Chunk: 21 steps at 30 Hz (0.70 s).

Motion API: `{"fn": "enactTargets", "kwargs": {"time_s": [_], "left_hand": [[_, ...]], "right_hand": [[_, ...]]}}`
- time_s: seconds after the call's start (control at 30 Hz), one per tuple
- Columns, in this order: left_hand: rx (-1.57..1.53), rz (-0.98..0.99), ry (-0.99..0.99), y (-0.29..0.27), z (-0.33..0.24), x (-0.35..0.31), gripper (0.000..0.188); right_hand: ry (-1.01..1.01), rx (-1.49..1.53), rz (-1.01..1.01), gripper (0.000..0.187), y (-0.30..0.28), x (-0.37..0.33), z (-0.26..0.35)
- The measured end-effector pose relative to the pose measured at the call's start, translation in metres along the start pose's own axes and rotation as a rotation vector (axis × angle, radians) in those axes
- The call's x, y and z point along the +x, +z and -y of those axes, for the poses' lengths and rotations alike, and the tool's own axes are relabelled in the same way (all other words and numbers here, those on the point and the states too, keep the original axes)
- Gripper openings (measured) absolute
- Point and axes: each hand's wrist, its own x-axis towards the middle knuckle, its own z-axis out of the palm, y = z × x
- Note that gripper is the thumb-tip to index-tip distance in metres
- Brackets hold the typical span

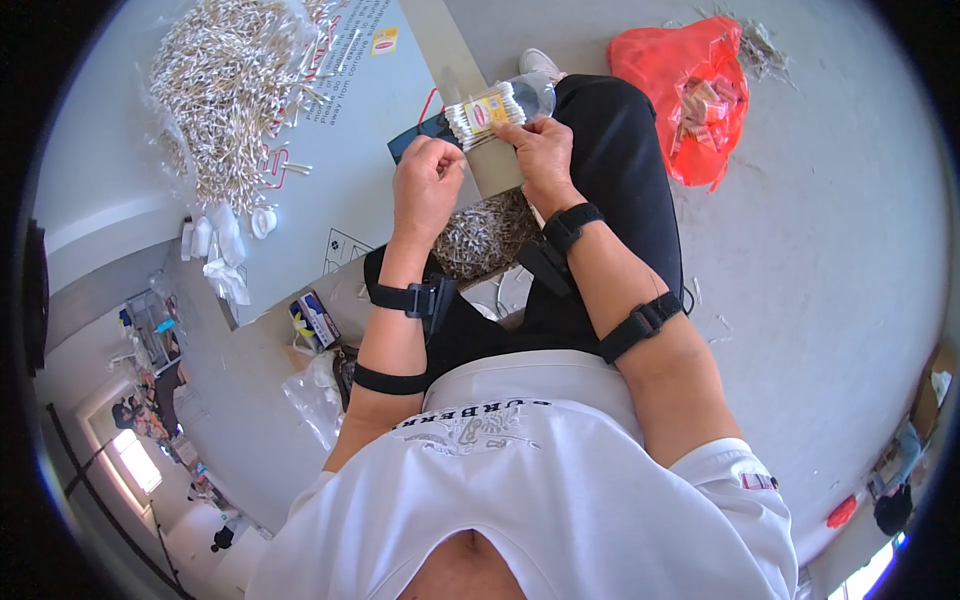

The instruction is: Packaging cotton swabs into small plastic bags and applying labels.

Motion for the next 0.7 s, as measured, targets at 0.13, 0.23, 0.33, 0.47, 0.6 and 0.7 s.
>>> {"fn": "enactTargets", "kwargs": {"time_s": [0.13,0.23,0.33,0.47,0.6,0.7], "left_hand": [[0.293,-0.174,0.142,0.007,-0.005,0.007,0.015],[0.352,-0.149,0.184,0.011,-0.002,0.009,0.016],[0.363,-0.177,0.217,0.013,-0.002,0.01,0.016],[0.349,-0.197,0.247,0.013,-0.002,0.012,0.015],[0.36,-0.191,0.26,0.014,-0.002,0.015,0.014],[0.409,-0.187,0.298,0.014,-0.001,0.018,0.015]], "right_hand": [[-0.009,0.0,0.005,0.019,-0.001,0.001,0.0],[-0.004,-0.023,-0.007,0.018,0.0,-0.002,0.003],[0.003,-0.015,-0.013,0.018,0.0,-0.002,0.004],[0.02,0.038,-0.003,0.015,0.0,-0.002,0.003],[0.018,0.055,0.007,0.014,-0.002,-0.002,0.002],[-0.002,0.066,0.004,0.015,-0.003,0.001,0.0]]}}
